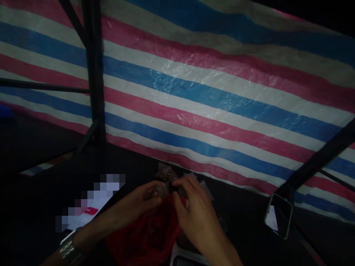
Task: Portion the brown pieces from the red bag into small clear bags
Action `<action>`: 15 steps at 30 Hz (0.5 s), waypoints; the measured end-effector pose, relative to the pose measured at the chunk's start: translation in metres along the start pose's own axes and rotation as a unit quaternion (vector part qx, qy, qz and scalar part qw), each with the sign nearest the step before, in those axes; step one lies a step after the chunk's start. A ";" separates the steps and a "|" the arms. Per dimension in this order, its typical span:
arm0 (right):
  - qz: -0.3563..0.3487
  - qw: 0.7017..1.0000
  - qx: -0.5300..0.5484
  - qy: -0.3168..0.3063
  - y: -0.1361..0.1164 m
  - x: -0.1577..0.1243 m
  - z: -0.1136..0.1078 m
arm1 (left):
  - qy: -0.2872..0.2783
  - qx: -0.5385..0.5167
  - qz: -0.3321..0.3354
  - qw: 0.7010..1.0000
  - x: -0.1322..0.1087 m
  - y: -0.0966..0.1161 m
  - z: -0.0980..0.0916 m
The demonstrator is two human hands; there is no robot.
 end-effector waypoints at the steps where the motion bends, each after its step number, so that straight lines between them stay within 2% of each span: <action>1: -0.003 1.000 0.003 0.002 -0.001 0.000 -0.001 | -0.012 0.004 -0.003 1.000 0.000 -0.003 0.002; 3: -0.012 1.000 0.011 -0.015 -0.005 0.000 0.001 | -0.030 0.012 -0.003 0.999 0.000 -0.008 0.005; 8: -0.035 0.992 -0.006 -0.118 -0.018 0.003 0.017 | -0.042 0.036 0.013 0.998 0.000 -0.005 0.010; 15: -0.036 0.991 -0.023 -0.124 -0.016 0.016 0.015 | -0.068 0.123 -0.012 0.990 -0.006 -0.011 0.014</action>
Point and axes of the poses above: each hand's wrist, its own x-axis towards the middle knuckle, its own z-axis out of the palm, y = z × x, the point moved 10 cm from there along x, towards the middle knuckle, and after that the axes turned 11 degrees about -z, right-handed, at the moved point
